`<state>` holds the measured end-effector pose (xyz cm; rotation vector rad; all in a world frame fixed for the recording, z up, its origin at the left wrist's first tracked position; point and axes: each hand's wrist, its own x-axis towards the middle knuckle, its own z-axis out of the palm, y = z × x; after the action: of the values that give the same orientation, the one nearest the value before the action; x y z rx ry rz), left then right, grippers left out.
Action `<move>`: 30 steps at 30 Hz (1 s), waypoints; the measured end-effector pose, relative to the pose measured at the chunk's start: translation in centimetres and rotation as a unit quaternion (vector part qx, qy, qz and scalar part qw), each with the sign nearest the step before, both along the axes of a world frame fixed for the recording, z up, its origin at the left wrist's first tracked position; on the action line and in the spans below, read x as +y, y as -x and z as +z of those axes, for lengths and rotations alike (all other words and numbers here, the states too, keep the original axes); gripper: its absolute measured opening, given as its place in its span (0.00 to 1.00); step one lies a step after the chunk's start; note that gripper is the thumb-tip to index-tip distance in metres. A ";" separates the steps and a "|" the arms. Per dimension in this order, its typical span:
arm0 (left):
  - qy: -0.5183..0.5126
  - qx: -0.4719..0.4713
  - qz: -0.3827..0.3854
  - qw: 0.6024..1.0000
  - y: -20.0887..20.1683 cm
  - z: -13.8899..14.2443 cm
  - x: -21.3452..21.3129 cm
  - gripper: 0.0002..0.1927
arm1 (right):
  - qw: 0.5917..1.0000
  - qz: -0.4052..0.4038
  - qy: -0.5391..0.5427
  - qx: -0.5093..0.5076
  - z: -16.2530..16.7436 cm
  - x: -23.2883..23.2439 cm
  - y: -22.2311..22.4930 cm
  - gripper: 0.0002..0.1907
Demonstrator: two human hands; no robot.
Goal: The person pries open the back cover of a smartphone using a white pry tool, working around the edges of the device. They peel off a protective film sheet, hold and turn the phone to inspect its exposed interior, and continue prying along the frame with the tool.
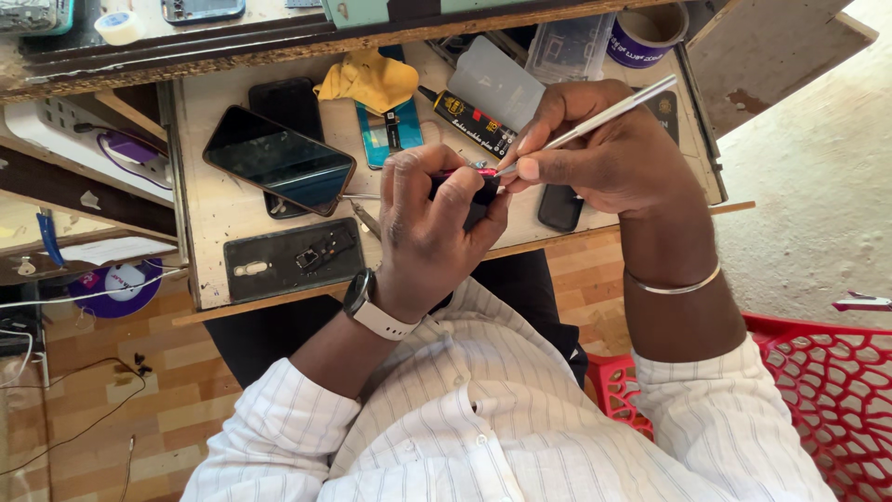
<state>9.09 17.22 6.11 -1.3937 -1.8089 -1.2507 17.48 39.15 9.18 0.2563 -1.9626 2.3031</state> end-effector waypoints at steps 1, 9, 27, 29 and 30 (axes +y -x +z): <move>-0.003 0.002 0.002 1.000 0.0 0.0 0.0 0.21 | 1.000 0.002 -0.008 0.010 0.0 0.0 0.0 0.06; 0.009 0.000 0.014 1.000 -0.4 0.6 -0.4 0.18 | 0.983 -0.082 -0.143 0.082 -0.4 -1.2 -1.1 0.07; 0.025 0.129 0.088 0.987 -0.6 0.5 -0.7 0.14 | 0.977 -0.112 -0.155 0.092 0.0 -2.6 -1.7 0.06; 0.032 0.111 0.080 0.990 -0.7 0.7 -0.7 0.15 | 0.973 -0.113 -0.177 0.099 0.1 -2.6 -1.7 0.06; 0.035 0.102 0.076 0.991 -0.7 0.8 -0.7 0.15 | 0.970 -0.114 -0.187 0.103 0.2 -2.6 -1.8 0.07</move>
<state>9.81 16.52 6.90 -1.3396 -1.7952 -0.9396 19.24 36.52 9.35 0.2693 -2.1712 1.6870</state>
